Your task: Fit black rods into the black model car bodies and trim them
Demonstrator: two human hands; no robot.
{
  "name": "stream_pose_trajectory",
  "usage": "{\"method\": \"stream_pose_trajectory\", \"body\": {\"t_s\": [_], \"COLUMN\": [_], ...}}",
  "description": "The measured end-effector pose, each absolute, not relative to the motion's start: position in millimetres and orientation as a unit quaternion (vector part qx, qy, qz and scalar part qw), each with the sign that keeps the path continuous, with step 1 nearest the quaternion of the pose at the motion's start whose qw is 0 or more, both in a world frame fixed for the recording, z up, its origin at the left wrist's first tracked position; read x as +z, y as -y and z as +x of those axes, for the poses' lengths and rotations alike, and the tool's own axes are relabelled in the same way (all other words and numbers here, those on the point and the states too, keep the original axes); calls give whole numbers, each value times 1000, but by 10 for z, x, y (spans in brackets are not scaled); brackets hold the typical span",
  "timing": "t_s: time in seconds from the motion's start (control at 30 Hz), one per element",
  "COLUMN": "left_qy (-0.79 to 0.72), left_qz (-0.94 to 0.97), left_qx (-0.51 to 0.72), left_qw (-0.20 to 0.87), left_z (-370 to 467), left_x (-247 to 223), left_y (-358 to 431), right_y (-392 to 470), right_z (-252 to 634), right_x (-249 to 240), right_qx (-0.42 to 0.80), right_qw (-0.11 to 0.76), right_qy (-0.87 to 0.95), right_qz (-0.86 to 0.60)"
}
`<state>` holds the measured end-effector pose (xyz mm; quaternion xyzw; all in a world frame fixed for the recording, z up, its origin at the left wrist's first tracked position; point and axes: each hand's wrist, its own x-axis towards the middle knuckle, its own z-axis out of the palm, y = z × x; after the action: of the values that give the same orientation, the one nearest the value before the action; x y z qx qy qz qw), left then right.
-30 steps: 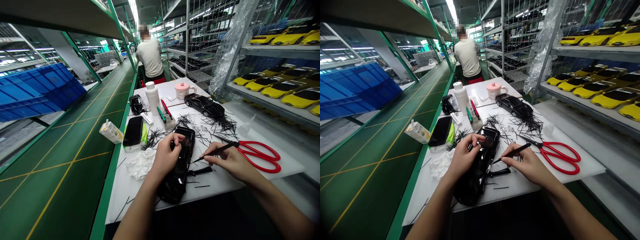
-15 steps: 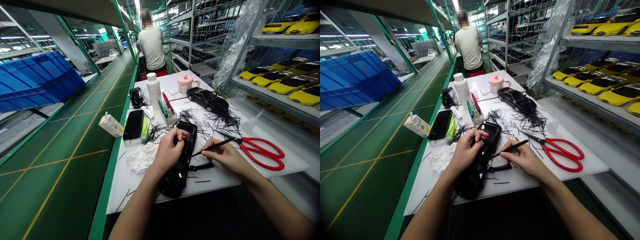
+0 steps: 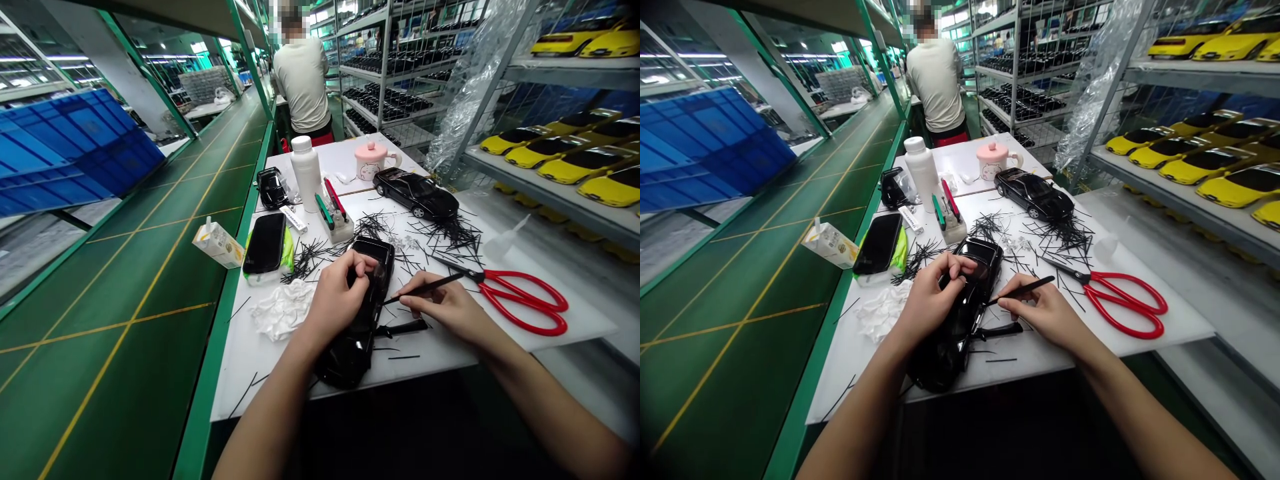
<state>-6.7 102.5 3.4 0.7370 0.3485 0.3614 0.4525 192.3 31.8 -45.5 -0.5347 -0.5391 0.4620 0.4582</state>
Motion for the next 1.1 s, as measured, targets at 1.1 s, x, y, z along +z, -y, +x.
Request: {"method": "stream_pose_trajectory", "body": {"t_s": [1.1], "left_qy": [-356], "left_qz": [747], "left_qx": [345], "left_qw": [443], "left_z": [-71], "left_x": [41], "left_y": [-1024], "right_y": [-309], "right_z": [1921], "right_x": [-427], "right_qx": [468], "right_qw": [469], "right_qy": [519], "right_qz": [-540]}}
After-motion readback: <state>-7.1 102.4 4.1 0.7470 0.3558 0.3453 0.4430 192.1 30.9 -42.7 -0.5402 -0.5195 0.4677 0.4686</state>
